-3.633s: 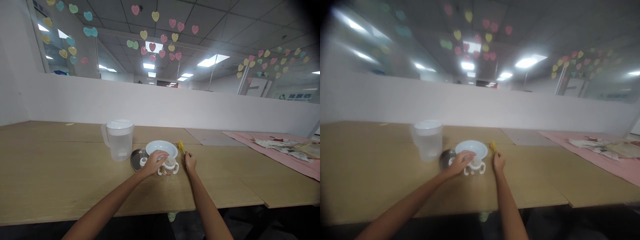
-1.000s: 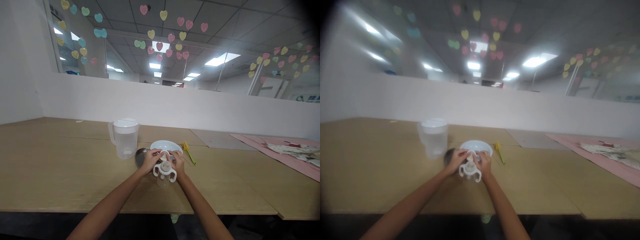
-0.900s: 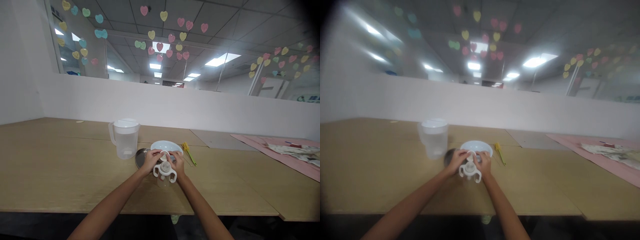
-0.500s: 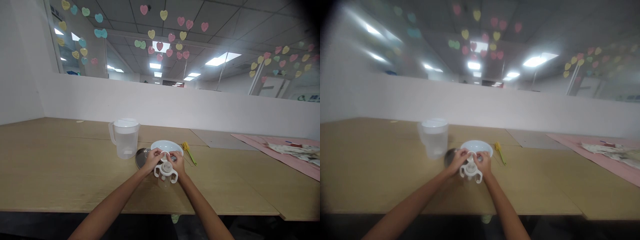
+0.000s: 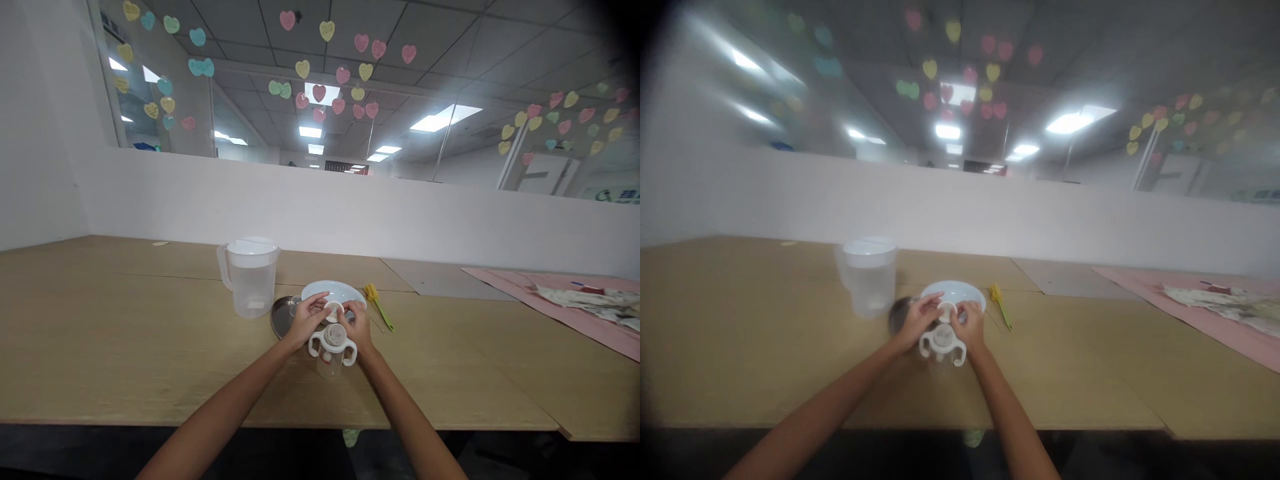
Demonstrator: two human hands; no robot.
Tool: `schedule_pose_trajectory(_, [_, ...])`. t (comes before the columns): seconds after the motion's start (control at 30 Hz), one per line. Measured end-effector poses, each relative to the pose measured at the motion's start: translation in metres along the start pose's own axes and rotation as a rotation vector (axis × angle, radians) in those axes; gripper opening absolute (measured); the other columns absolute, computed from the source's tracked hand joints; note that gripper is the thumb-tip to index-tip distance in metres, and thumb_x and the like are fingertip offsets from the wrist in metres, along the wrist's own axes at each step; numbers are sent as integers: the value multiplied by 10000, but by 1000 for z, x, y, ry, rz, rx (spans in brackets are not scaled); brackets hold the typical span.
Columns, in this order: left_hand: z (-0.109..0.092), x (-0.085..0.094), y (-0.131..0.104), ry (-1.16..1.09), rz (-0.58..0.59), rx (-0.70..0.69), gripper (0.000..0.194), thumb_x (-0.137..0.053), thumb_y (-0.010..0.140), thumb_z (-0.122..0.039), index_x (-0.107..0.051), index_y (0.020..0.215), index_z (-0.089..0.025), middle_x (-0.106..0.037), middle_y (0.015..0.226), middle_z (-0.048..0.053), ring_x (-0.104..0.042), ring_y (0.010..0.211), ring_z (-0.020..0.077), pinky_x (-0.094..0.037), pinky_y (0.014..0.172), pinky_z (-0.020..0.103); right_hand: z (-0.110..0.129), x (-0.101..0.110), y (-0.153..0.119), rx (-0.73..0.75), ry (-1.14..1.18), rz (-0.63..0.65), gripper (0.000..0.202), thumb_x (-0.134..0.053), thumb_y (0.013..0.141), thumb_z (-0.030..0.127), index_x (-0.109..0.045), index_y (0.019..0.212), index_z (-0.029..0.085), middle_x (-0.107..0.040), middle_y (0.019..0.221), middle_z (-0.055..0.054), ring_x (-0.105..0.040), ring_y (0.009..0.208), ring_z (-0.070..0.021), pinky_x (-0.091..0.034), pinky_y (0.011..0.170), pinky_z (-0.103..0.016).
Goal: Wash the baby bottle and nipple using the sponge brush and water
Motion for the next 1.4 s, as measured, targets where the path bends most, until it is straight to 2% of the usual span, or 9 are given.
schedule_pose_trajectory(0.23, [0, 3, 1, 73, 4, -60, 255, -718, 580, -272, -670, 792, -139, -665, 783, 67, -588, 700, 159, -477, 681, 264, 3, 3, -1, 94, -4, 24, 158, -490, 796, 301, -595, 839, 191, -604, 724, -18, -519, 686, -154, -375, 717, -324])
schedule_pose_trajectory(0.5, [-9, 3, -1, 292, -6, -187, 147, -667, 581, -173, -684, 726, -156, -661, 714, 45, -563, 636, 151, -455, 624, 253, 2, 2, -2, 190, -41, 11, 116, -510, 804, 265, -586, 760, 189, -601, 674, -19, -513, 662, -155, -370, 696, -326])
schedule_pose_trajectory(0.67, [-10, 2, -1, 334, 6, -236, 129, -652, 613, -186, -686, 737, -175, -657, 729, 38, -557, 670, 154, -447, 654, 255, 2, 2, -3, 238, -109, -4, 128, -480, 809, 254, -577, 757, 188, -556, 631, -16, -488, 625, -151, -373, 652, -309])
schedule_pose_trajectory(0.8, [-5, 2, -1, 243, 47, -166, 254, -652, 661, -268, -669, 899, -180, -661, 919, 57, -577, 754, 160, -457, 721, 264, 0, 2, -3, 215, -139, -57, 137, -465, 822, 252, -569, 760, 187, -531, 607, -13, -469, 605, -149, -366, 630, -300])
schedule_pose_trajectory(0.9, [-1, 2, -1, 233, 83, -122, 273, -641, 684, -312, -661, 918, -172, -660, 914, 63, -584, 746, 162, -462, 713, 263, -2, 3, -3, 180, -140, -99, 141, -474, 821, 256, -555, 730, 186, -519, 597, -10, -458, 599, -144, -358, 627, -299])
schedule_pose_trajectory(1.2, [-5, 4, -1, 359, 76, -280, 169, -580, 736, -270, -664, 842, -168, -626, 816, 50, -562, 744, 156, -433, 680, 246, -1, 3, -4, 170, -94, 1, 172, -491, 806, 264, -529, 658, 185, -524, 593, -2, -454, 608, -139, -347, 661, -309])
schedule_pose_trajectory(1.4, [-10, 4, -2, 449, 101, -346, 110, -586, 702, -199, -673, 760, -167, -616, 729, 42, -539, 688, 152, -413, 648, 247, 1, 3, -5, 188, -72, 14, 126, -490, 814, 265, -583, 802, 181, -575, 668, -21, -492, 663, -155, -362, 698, -322])
Point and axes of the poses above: each hand's wrist, its own y-axis towards the middle knuckle, its own x-axis out of the back of the hand, z = x × y, the point moved 1 cm from there along y, towards the middle knuckle
